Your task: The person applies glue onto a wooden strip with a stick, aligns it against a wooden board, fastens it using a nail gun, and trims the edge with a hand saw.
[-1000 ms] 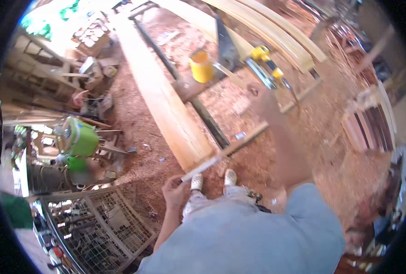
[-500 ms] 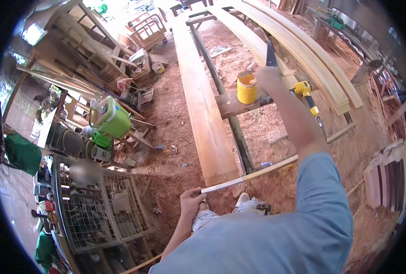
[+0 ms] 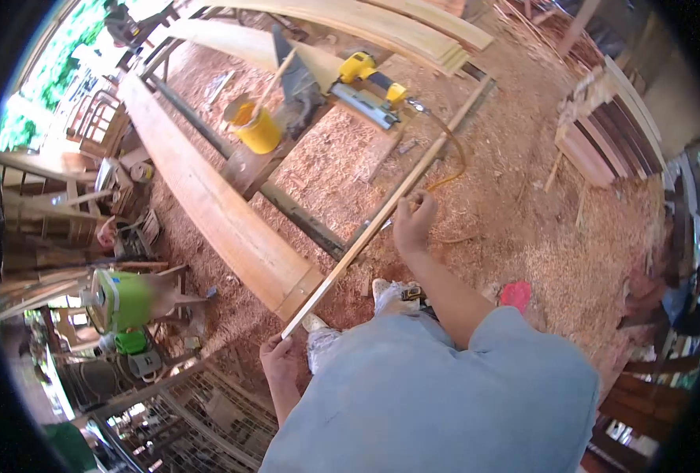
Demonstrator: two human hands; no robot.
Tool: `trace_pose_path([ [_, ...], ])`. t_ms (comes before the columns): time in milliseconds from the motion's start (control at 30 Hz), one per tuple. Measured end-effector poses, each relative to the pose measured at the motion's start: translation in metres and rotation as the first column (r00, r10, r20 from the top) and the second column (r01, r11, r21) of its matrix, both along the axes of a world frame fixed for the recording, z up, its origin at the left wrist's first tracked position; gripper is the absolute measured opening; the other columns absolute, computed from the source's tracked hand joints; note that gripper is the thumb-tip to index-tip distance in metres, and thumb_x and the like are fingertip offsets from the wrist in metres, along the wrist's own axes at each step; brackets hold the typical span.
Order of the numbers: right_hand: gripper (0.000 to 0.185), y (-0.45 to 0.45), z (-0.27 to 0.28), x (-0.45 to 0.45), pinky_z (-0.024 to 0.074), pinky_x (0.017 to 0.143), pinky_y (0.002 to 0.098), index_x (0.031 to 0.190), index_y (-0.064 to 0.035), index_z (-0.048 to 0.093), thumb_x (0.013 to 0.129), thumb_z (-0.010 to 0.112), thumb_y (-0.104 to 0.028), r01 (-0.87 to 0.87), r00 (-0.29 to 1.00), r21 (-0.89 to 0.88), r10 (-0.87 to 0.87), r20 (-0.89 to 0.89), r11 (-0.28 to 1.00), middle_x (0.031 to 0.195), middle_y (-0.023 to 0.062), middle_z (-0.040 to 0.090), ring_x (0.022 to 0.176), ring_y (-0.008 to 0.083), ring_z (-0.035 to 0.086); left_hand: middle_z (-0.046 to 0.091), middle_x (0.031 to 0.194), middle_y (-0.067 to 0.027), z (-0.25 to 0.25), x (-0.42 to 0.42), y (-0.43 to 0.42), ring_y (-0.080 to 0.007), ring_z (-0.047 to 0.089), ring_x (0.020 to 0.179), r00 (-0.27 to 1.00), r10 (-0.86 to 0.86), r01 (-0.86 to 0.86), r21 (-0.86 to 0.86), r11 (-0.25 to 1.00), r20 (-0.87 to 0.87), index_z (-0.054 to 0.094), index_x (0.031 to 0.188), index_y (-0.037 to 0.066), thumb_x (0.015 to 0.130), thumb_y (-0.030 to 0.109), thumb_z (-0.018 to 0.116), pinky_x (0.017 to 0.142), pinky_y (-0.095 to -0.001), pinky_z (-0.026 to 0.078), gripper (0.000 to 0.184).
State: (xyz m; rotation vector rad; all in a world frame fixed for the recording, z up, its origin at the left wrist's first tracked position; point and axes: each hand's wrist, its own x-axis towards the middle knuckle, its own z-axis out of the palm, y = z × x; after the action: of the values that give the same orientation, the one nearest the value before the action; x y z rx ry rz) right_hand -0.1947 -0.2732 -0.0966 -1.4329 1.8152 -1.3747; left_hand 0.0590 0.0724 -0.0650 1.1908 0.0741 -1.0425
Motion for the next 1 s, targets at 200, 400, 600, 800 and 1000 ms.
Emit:
trace_pose_path([
  [200,0.026,-0.035,0.028,-0.021,0.0487,0.055,0.0325,0.104,-0.0101,0.059,0.098,0.058,-0.036,-0.300,0.504,0.568,-0.378,0.777,0.766,0.081,0.0022,0.061,0.066,0.0155,0.059,0.068,0.092,-0.0161,0.033,0.002,-0.022,-0.0248,0.068,0.079,0.995,-0.055,0.066,0.132,0.989,-0.080,0.061,0.097,-0.012,0.080,-0.014,0.060,0.076,-0.0334,0.060,0.017],
  [400,0.018,-0.047,0.012,-0.009,0.0523,0.065,0.0330,0.099,-0.0094,0.063,0.100,0.055,-0.026,-0.456,0.542,0.466,-0.179,0.821,0.758,0.088,0.0036,0.067,0.077,0.0161,0.064,0.064,0.084,-0.0108,0.041,0.001,-0.021,-0.0209,0.066,0.077,0.990,0.035,-0.006,0.200,0.980,-0.140,0.053,0.092,0.001,0.081,-0.004,0.066,0.072,-0.0361,0.058,0.018],
  [600,0.012,-0.071,-0.025,-0.019,0.0523,0.063,0.0327,0.090,-0.0104,0.064,0.094,0.061,-0.022,-0.442,0.732,0.434,0.036,0.680,0.785,0.080,0.0037,0.064,0.072,0.0167,0.063,0.067,0.089,-0.0116,0.065,-0.011,-0.049,-0.0199,0.066,0.076,0.991,0.108,-0.078,0.310,0.948,-0.080,0.052,0.095,-0.001,0.084,0.003,0.070,0.070,-0.0371,0.057,0.022],
  [800,0.022,-0.073,-0.004,-0.012,0.0418,0.043,0.0286,0.078,-0.0060,0.063,0.089,0.070,-0.024,-0.294,0.829,0.485,-0.033,0.558,0.824,0.067,0.0042,0.062,0.051,0.0148,0.056,0.068,0.082,-0.0072,0.055,-0.011,-0.045,-0.0102,0.062,0.070,0.922,-0.112,-0.070,0.444,0.893,0.370,0.062,0.091,-0.005,0.082,0.008,0.078,0.064,-0.0248,0.052,0.023],
  [1000,0.024,-0.075,0.013,-0.001,0.0412,0.043,0.0285,0.078,-0.0040,0.062,0.089,0.071,-0.023,-0.263,0.879,0.457,0.016,0.477,0.850,0.062,0.0048,0.060,0.049,0.0139,0.055,0.069,0.080,-0.0056,0.035,-0.015,-0.053,-0.0076,0.063,0.071,0.847,-0.023,-0.198,0.355,0.914,0.531,0.065,0.091,-0.005,0.081,0.005,0.078,0.066,-0.0220,0.051,0.019],
])
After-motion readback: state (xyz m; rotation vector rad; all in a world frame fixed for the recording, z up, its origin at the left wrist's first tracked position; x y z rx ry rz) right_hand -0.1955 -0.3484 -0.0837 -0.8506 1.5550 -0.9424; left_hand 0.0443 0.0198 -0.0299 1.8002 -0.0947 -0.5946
